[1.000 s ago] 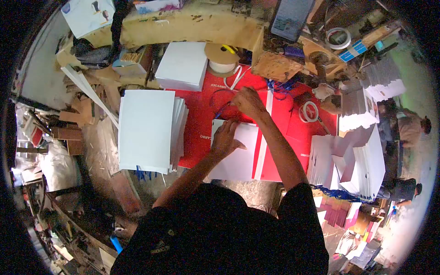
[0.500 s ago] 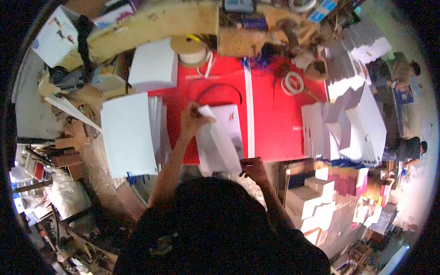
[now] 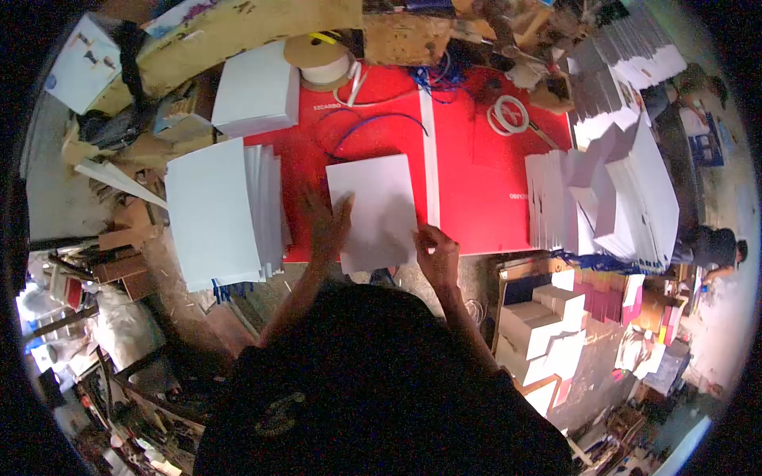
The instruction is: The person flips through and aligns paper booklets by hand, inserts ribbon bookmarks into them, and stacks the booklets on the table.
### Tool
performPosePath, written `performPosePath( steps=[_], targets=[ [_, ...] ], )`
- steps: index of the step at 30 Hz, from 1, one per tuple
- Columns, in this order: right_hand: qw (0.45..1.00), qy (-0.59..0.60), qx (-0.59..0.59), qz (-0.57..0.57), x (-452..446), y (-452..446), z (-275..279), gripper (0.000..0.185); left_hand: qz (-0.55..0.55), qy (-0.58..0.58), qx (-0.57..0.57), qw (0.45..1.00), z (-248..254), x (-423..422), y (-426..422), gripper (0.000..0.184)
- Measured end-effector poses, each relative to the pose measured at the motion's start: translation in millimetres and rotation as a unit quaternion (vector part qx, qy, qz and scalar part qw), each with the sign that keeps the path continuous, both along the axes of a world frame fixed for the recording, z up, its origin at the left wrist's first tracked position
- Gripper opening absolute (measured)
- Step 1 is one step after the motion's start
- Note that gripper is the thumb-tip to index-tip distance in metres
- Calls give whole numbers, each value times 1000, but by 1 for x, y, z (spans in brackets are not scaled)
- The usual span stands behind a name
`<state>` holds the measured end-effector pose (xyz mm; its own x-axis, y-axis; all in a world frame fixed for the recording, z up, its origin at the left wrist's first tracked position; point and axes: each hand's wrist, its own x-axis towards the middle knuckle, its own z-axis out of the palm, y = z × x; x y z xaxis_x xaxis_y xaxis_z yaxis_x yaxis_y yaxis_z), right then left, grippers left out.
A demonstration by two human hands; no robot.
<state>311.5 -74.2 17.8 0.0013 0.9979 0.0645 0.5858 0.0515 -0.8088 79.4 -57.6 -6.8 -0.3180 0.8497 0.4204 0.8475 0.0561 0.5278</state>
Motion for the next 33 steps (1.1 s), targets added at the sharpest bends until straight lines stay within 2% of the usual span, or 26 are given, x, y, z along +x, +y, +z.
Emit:
performPosePath(
  steps=[1, 3, 4, 5, 7, 8, 9, 12, 13, 14, 15, 18, 19, 20, 21, 22, 23, 24, 25, 26, 27, 28, 29, 30, 31, 33],
  targets=[
    [1000, 4, 3, 9, -6, -3, 3, 19, 29, 14, -101, 994, -3, -3, -11, 50],
    [994, 8, -88, 60, -16, -20, 13, 22, 25, -37, -158, 986, -11, -7, -28, 44],
    [993, -27, -61, 101, -26, -25, 16, 21, 22, -66, -186, 980, -3, -10, -33, 41],
    [986, 11, -104, 127, -31, -24, 23, 17, 21, -93, -214, 972, 6, -12, -38, 38],
    [986, 64, -77, 134, -32, 0, -1, 13, 32, -230, -167, 958, 88, -22, -37, 30],
    [993, 16, -58, 97, -37, 23, 5, 12, 26, -213, -87, 973, 115, -24, -43, 31],
    [995, -54, -7, 78, -47, 47, 17, 13, 56, -186, -93, 977, 142, -36, -46, 32],
    [984, 36, 86, 154, -81, 113, 30, 17, 149, -67, -79, 983, 207, -105, -56, 27],
    [973, 13, 83, 216, -91, 134, 23, 18, 131, -55, 21, 990, 228, -120, -54, 23],
    [954, -3, 128, 273, -107, 148, 33, 17, 212, -83, 0, 974, 218, -148, -59, 26],
    [953, 1, 132, 274, -121, 160, 30, 17, 229, -29, -4, 973, 211, -173, -61, 30],
    [868, -129, 193, 440, -152, 194, -1, 16, 236, 22, 10, 972, 170, -211, -66, 34],
    [865, -129, 197, 443, -159, 205, 2, 16, 266, 145, -3, 953, 162, -211, -65, 34],
    [805, -213, 210, 512, -163, 213, 4, 19, 291, 265, -19, 919, 156, -212, -68, 35],
    [734, -295, 221, 571, -167, 219, 7, 22, 293, 264, -16, 919, 161, -204, -64, 35],
    [731, -298, 223, 571, -167, 223, 10, 22, 276, 194, 15, 941, 170, -185, -59, 36],
    [727, -286, 249, 573, -166, 228, 14, 25, 257, 122, 48, 957, 174, -166, -53, 37],
    [721, -273, 272, 575, -163, 229, 17, 27, 146, -12, 33, 989, 166, -137, -46, 36],
    [719, -276, 272, 577, -161, 230, 18, 27, 54, -159, 11, 986, 159, -108, -38, 36],
    [725, -317, 237, 563, -159, 231, 17, 29, -87, -43, -97, 991, 150, -86, -29, 37],
    [731, -358, 201, 546, -157, 232, 18, 30, -125, -65, -154, 978, 130, -54, -13, 37],
    [731, -361, 203, 543, -156, 231, 22, 30, -185, -79, -109, 973, 96, -28, 9, 40],
    [722, -385, 170, 549, -154, 229, 27, 31, -222, -54, -145, 963, 77, -10, 26, 50],
    [713, -408, 135, 554, -150, 228, 30, 33, -245, 4, -154, 957, 40, 6, 43, 79],
    [716, -411, 133, 549, -144, 232, 28, 33, -251, 4, -152, 956, 28, 12, 52, 79],
    [737, -381, 140, 541, -125, 244, 16, 29, -225, 33, -210, 951, 16, 24, 63, 108]
  ],
)
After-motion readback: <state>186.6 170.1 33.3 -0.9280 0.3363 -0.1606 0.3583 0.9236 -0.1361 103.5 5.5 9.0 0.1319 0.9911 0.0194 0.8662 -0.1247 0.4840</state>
